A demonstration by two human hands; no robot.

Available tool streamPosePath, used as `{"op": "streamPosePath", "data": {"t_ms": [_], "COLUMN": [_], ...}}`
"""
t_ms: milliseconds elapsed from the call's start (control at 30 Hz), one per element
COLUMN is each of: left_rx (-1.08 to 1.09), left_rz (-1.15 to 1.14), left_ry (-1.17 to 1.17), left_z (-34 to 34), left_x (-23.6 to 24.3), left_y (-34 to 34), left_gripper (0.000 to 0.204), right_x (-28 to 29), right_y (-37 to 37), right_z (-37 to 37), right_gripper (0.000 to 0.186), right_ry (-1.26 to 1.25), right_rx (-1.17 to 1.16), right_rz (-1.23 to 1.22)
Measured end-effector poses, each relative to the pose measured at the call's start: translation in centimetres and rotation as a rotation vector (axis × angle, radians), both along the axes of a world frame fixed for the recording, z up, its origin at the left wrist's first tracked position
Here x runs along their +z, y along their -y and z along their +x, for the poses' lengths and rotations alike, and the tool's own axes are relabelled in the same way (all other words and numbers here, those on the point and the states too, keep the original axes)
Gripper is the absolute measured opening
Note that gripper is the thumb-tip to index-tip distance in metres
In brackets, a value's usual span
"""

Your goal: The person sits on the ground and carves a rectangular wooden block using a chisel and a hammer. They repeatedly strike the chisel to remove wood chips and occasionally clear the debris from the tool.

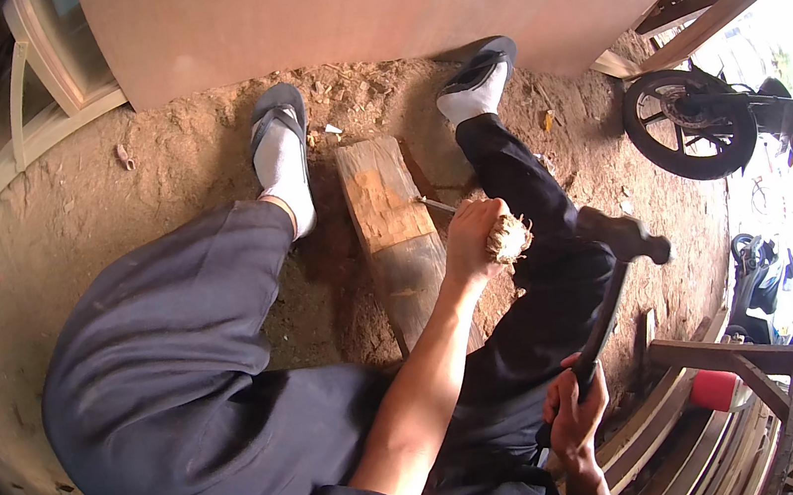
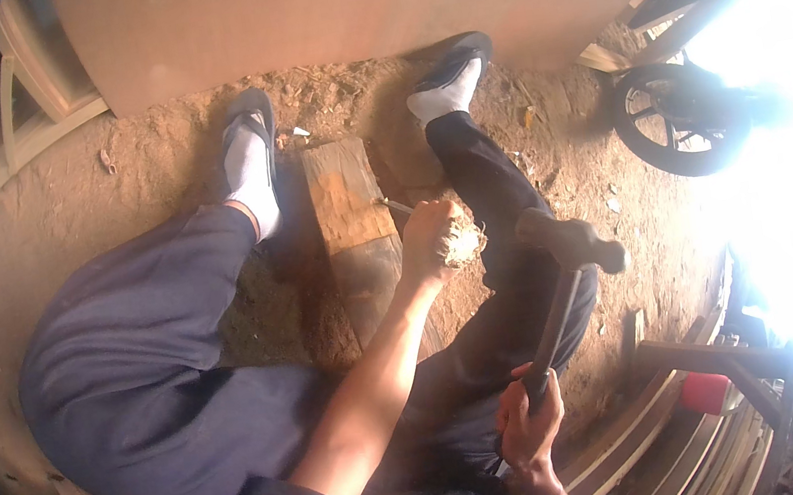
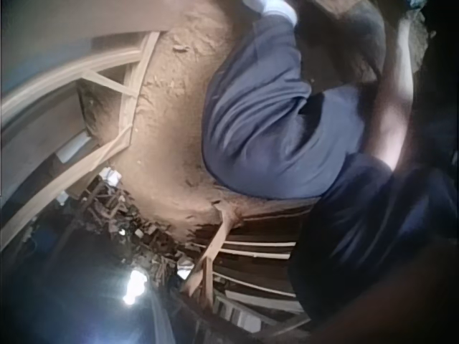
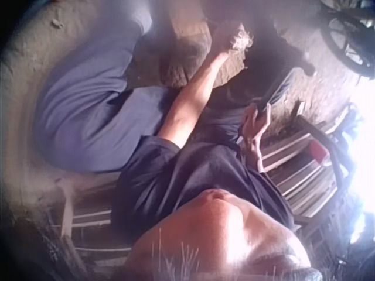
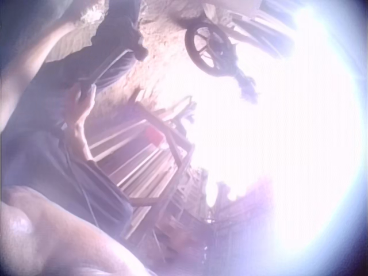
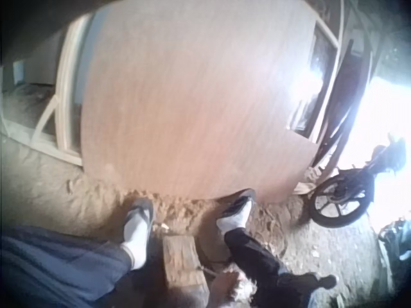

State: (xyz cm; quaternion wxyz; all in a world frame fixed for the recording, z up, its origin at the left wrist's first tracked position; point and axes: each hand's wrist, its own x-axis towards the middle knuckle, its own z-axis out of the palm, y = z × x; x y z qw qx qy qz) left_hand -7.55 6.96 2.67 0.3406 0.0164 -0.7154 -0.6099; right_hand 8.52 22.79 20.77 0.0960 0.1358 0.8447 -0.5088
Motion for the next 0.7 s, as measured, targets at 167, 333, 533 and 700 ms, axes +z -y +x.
{"op": "streamPosePath", "data": {"t_ms": [167,333,533,700], "left_rx": [-0.018,-0.02,-0.022,0.019], "left_rz": [-0.049,-0.046,-0.03,-0.04], "left_ry": [0.006,0.101,0.003,-0.045], "left_z": [0.2,0.4,0.3,0.5], "left_x": [-1.0,-0.3,0.3,-0.7], "left_y": [-0.2,0.1,0.1,0.5], "left_gripper": [0.033,0.033,0.032,0.036], "right_x": [-2.3,-0.2,-1.9,-0.2], "right_y": [0.9,0.3,1.1,-0.1], "right_z": [-0.5,-0.1,-0.6,-0.2], "right_gripper": [0.004,0.004,0.007,0.009], "right_ry": [0.213,0.126,0.278,0.171], "right_rx": [0.01,-0.008,0.058,0.051], "right_rz": [0.139,-0.047,0.142,-0.064]}}
